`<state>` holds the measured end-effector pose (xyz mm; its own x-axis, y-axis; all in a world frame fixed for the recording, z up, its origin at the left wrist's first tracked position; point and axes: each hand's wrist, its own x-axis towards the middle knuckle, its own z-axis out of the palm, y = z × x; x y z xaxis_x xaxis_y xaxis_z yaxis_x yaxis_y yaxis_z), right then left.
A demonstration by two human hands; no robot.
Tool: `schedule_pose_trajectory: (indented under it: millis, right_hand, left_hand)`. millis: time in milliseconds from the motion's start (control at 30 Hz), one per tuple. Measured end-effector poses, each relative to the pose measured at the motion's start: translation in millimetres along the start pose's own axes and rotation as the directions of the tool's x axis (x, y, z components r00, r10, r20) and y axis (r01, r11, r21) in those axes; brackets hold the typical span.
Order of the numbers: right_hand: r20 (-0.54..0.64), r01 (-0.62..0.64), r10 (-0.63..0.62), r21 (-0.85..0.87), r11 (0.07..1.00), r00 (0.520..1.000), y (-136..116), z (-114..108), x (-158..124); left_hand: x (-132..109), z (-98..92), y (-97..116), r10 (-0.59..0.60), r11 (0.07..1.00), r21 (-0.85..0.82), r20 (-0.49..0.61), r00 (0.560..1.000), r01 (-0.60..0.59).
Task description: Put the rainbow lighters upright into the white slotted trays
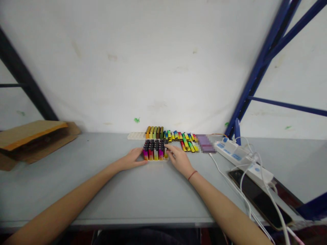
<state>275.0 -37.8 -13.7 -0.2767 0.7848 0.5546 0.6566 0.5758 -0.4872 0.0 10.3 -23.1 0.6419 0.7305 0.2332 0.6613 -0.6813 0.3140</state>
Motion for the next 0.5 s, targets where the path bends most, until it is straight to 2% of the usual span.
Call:
schedule_pose_trajectory:
  millis: [133,267,367,500]
  right_hand:
    - [-0.051,-0.009,-0.002,-0.229,0.973,0.999,5.0,-4.2,2.6]
    - [-0.122,-0.221,0.185,-0.564,0.795,0.975,24.4,-12.7,0.2]
    - [-0.085,-0.286,0.307,-0.650,0.704,0.948,36.3,-16.3,-5.1]
    - [0.011,-0.225,0.311,-0.668,0.709,0.950,31.6,-17.9,-6.2]
  left_hand:
    - [-0.4,-1.7,1.7,-0.002,1.000,0.001,0.011,1.000,0.002]
    - [-0.7,-2.6,2.3,0.002,1.000,0.001,0.008,1.000,-0.002]
    - [-0.6,-1.8,1.0,0.009,1.000,0.002,0.004,1.000,-0.009]
    - [-0.6,-1.2,0.0,-0.001,1.000,0.007,0.005,1.000,0.001]
